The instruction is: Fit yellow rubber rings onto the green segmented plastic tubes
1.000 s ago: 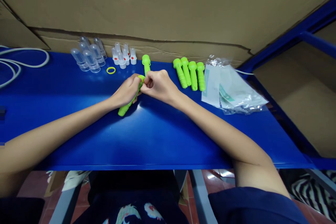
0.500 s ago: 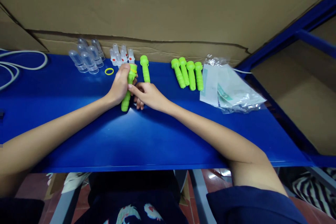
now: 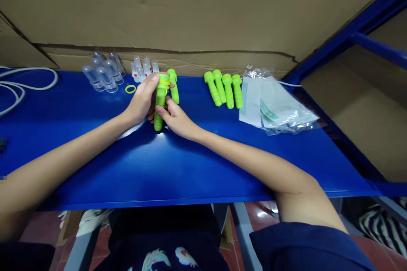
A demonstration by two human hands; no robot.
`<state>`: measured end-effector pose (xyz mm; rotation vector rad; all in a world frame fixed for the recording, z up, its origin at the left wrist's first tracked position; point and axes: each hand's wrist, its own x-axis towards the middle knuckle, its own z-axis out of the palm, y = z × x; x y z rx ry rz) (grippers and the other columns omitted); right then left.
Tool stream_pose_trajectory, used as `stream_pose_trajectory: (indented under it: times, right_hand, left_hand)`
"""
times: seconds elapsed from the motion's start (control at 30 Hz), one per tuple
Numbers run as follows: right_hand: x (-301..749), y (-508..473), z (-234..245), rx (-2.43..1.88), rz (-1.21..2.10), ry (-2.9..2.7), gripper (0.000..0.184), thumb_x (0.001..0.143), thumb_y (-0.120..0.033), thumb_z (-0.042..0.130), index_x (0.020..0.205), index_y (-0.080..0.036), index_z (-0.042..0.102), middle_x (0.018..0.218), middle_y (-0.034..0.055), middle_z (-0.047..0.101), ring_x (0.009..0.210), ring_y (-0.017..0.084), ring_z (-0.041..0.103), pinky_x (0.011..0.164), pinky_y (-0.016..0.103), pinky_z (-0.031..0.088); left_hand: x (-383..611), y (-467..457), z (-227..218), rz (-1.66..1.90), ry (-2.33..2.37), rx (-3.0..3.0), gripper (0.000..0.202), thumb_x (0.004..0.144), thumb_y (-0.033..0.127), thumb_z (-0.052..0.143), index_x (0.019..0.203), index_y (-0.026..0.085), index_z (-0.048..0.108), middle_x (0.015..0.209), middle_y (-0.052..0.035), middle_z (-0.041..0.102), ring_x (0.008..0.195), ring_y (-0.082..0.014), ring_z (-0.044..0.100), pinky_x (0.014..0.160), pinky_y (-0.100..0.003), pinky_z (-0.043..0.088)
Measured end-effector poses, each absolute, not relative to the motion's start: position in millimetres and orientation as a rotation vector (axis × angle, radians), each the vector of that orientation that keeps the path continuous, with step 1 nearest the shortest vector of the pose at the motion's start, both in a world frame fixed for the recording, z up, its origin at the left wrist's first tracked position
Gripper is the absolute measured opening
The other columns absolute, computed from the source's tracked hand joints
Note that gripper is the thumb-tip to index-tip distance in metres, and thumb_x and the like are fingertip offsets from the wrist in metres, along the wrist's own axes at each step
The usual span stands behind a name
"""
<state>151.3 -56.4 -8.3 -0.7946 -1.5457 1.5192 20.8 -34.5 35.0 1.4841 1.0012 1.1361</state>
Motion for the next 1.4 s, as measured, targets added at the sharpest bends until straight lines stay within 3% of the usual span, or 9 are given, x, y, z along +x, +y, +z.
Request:
stream_pose_trajectory:
  times: [0.2,0.57,0.77,0.9,1.17,1.4]
  right_hand:
    - [149.2,-60.2,-16.2,-0.828,1.482,-1.546,0.06,0.083,-0.075,0.07,0.108,-0.027,0.042,0.094,0.0034,0.072,0.092,0.022,0.073,0.069,0.032,0.06]
    - [153.4,-60.1,-12.7,-0.775,1.464,-1.474,0.049,0.089,-0.064,0.07,0.112,-0.025,0.052,0.09,0.0015,0.07,0.074,0.016,0.065,0.068,0.029,0.057]
    - [154.3,-56.7,-12.2,-0.741,1.48,-1.353,0.049,0.089,-0.065,0.064,0.111,-0.022,0.055,0.073,-0.0033,0.057,0.056,0.012,0.046,0.052,0.026,0.043]
    - [154.8,-56.2,-10.0,-0.765,1.507,-1.335,0.046,0.092,-0.064,0.06,0.11,-0.021,0.056,0.07,-0.0035,0.054,0.052,0.011,0.04,0.048,0.026,0.038]
    - [155.5,-54.3,-11.3,-0.745,1.553,-1.299,0.047,0.089,-0.062,0.065,0.107,-0.02,0.056,0.068,-0.0042,0.056,0.051,0.01,0.041,0.048,0.024,0.038]
    - [157.0,-53.7,-12.0,-0.844,1.6,-1.277,0.047,0.089,-0.062,0.068,0.104,-0.019,0.055,0.068,-0.0032,0.059,0.052,0.011,0.048,0.05,0.024,0.043]
  left_hand:
    - [21.6,-35.3,28.5,1.184,0.998,1.534,0.045,0.108,0.053,0.038,0.122,0.019,0.064,0.109,-0.0097,0.074,0.098,-0.0213,0.073,0.087,-0.035,0.059]
    - [11.2,-26.9,26.6,1.243,1.015,1.734,0.063,0.107,0.064,0.028,0.126,0.018,0.067,0.103,-0.01,0.074,0.104,-0.0232,0.071,0.091,-0.035,0.057]
    - [-15.8,-7.7,24.8,1.283,1.15,2.181,0.05,0.107,0.054,0.038,0.121,0.018,0.07,0.116,-0.0119,0.074,0.119,-0.0255,0.065,0.112,-0.041,0.04]
    - [-25.0,-6.6,24.0,1.249,1.208,2.415,0.043,0.105,0.047,0.04,0.123,0.021,0.07,0.12,-0.0132,0.074,0.122,-0.03,0.063,0.115,-0.049,0.03]
    - [-31.0,-4.8,27.2,1.259,1.243,2.522,0.035,0.1,0.045,0.052,0.116,0.022,0.073,0.114,-0.0133,0.076,0.123,-0.0351,0.063,0.117,-0.061,0.024]
    - [-29.1,-2.7,21.7,1.27,1.23,2.554,0.029,0.099,0.04,0.052,0.096,0.024,0.076,0.095,-0.0096,0.077,0.112,-0.0327,0.066,0.115,-0.064,0.028]
